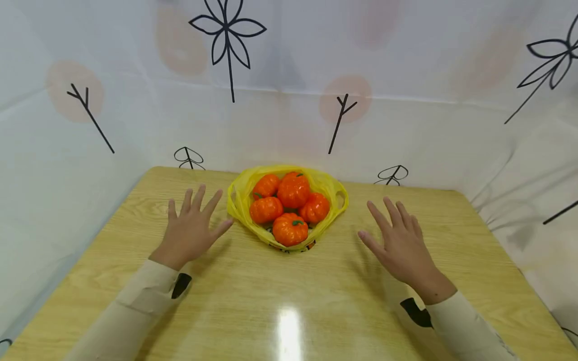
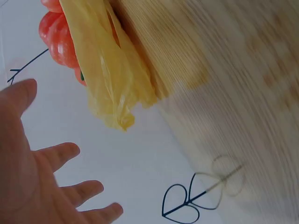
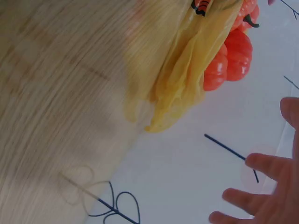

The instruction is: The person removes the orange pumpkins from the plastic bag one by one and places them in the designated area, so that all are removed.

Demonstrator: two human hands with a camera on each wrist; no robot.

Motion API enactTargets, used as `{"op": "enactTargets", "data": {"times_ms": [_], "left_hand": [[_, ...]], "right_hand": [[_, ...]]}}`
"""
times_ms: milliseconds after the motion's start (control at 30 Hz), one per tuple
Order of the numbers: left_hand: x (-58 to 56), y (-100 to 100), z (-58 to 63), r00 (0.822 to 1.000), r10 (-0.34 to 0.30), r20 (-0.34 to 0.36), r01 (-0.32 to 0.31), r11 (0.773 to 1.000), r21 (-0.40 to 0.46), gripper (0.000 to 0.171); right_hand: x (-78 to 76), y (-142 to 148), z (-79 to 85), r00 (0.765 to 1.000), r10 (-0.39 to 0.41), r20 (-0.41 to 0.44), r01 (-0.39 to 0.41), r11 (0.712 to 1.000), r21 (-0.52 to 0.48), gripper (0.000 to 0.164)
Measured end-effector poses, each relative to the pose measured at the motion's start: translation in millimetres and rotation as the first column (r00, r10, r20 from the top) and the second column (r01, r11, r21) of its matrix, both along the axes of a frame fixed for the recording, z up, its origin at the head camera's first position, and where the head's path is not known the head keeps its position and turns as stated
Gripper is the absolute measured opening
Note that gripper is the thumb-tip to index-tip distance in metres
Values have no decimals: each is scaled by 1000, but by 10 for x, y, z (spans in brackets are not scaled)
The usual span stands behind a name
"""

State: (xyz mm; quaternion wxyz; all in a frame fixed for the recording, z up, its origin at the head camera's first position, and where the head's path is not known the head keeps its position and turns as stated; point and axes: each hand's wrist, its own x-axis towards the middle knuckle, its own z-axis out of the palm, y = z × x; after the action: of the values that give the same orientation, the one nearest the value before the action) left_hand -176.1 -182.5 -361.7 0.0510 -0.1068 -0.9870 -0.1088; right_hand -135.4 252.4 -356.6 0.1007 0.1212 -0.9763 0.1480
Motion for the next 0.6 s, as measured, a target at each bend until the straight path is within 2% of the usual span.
{"op": "enactTargets", "data": {"times_ms": [167,233,300,367,433,533,600], "left_hand": [[-63,90,-16,997,-13,-70,22,993,120,62],[-109,113,-33,997,0,-71,14,980,198,56],[-163,119,-54,999,16,-37,-5,959,283,52],[-223,116,-91,999,31,28,-39,922,386,49],[-275,100,-134,994,39,102,-83,875,476,49],[-336,83,-198,978,46,202,-155,810,566,50],[-365,87,-237,969,32,244,-176,782,597,52]], "right_hand": [[2,-62,-21,988,33,-149,-42,997,-59,56],[0,-91,-37,979,51,-200,-68,995,-78,49],[0,-123,-59,970,61,-234,-89,990,-108,41],[-8,-151,-79,965,67,-255,-105,985,-139,36],[-18,-190,-98,963,72,-259,-118,979,-167,32],[-48,-260,-121,963,89,-255,-139,972,-188,30],[-69,-309,-126,962,105,-254,-156,969,-191,30]]}}
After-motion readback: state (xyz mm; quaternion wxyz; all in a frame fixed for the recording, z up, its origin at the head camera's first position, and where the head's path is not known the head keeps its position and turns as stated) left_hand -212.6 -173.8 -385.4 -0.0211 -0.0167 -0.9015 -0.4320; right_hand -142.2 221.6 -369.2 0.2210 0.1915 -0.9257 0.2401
